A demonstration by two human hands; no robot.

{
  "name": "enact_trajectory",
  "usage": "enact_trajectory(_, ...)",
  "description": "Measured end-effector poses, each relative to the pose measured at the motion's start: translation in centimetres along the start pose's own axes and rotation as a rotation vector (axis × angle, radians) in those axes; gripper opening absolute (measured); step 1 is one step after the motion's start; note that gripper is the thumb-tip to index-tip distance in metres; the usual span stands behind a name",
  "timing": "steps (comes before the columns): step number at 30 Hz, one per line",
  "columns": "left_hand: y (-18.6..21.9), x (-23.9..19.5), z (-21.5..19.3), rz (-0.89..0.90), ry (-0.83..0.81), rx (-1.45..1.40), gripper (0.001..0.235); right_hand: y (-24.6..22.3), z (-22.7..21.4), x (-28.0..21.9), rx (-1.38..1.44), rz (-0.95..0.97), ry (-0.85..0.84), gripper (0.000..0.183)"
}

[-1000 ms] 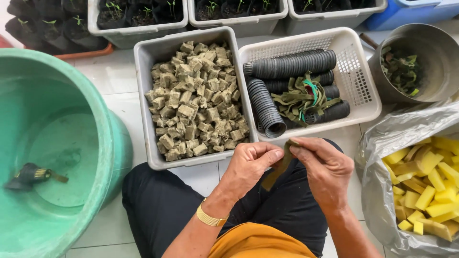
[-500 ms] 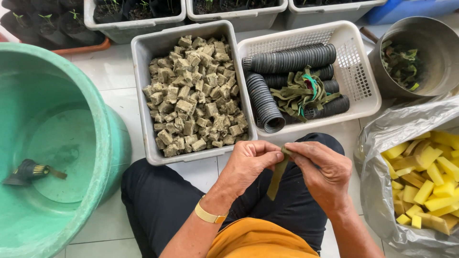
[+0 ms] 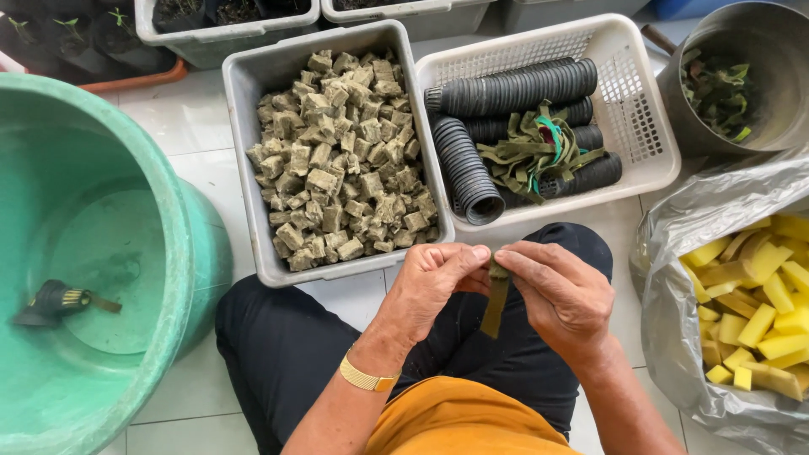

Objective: The person sits on the floor and wraps small plant cuttings with yellow foam and a green strip, then places them into black plastic tubes. They repeat this process with multiple cuttings, handling the materials by hand.

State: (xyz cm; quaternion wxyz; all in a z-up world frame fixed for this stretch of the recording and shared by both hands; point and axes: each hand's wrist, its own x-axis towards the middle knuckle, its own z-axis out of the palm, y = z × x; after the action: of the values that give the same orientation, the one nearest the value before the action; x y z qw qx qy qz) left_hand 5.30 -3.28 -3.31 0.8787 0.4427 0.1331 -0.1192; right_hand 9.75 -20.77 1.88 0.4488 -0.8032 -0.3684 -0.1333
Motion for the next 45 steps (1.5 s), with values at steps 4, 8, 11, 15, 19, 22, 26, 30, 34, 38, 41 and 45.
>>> enact_trajectory(4,0.6,-0.3,0.3,0.023,-0.038,-0.031,0.027,0.1,0.2,-0.5,0.040,0.046,0.024,0.022)
enact_trajectory(8,0.6,-0.5,0.5,0.012,-0.075,-0.013,0.023,0.1,0.2,-0.7,0.005,0.115,0.055,0.019)
enact_trajectory(11,-0.2,-0.3,0.3,0.005,-0.056,0.014,0.021,0.3,0.2,-0.7,0.000,0.118,0.056,0.019)
enact_trajectory(15,-1.0,0.2,-0.1,-0.011,0.022,0.018,0.017,0.3,0.0,-0.6,-0.010,0.070,0.021,0.020)
enact_trajectory(19,-0.7,0.2,-0.1,-0.006,0.042,-0.020,0.016,0.4,0.1,-0.3,-0.034,0.001,0.008,0.022)
enact_trajectory(22,-0.6,0.3,-0.1,-0.028,0.077,-0.023,0.017,0.7,0.3,-0.2,-0.071,-0.059,-0.001,0.022)
enact_trajectory(26,-0.2,0.2,-0.2,-0.027,0.089,-0.064,0.019,0.6,0.5,0.3,-0.221,-0.189,-0.003,0.029)
enact_trajectory(30,-0.8,0.6,-0.5,0.024,0.101,0.032,0.019,0.7,0.6,-0.6,-0.055,0.036,-0.003,0.026)
enact_trajectory(34,-0.7,-0.1,-0.3,0.027,0.075,0.073,0.020,1.4,0.8,-0.9,0.383,0.681,0.036,0.020)
enact_trajectory(38,-0.2,-0.3,0.5,0.050,0.059,0.229,0.024,4.3,1.6,-2.1,0.753,0.890,-0.065,0.020)
enact_trajectory(41,-0.1,-0.7,0.4,0.067,0.094,0.384,0.033,5.3,2.7,-3.2,0.970,1.096,-0.027,0.021)
enact_trajectory(45,-1.1,-0.2,-0.6,0.095,0.079,0.359,0.042,6.1,3.4,-4.3,1.121,1.179,-0.064,0.017)
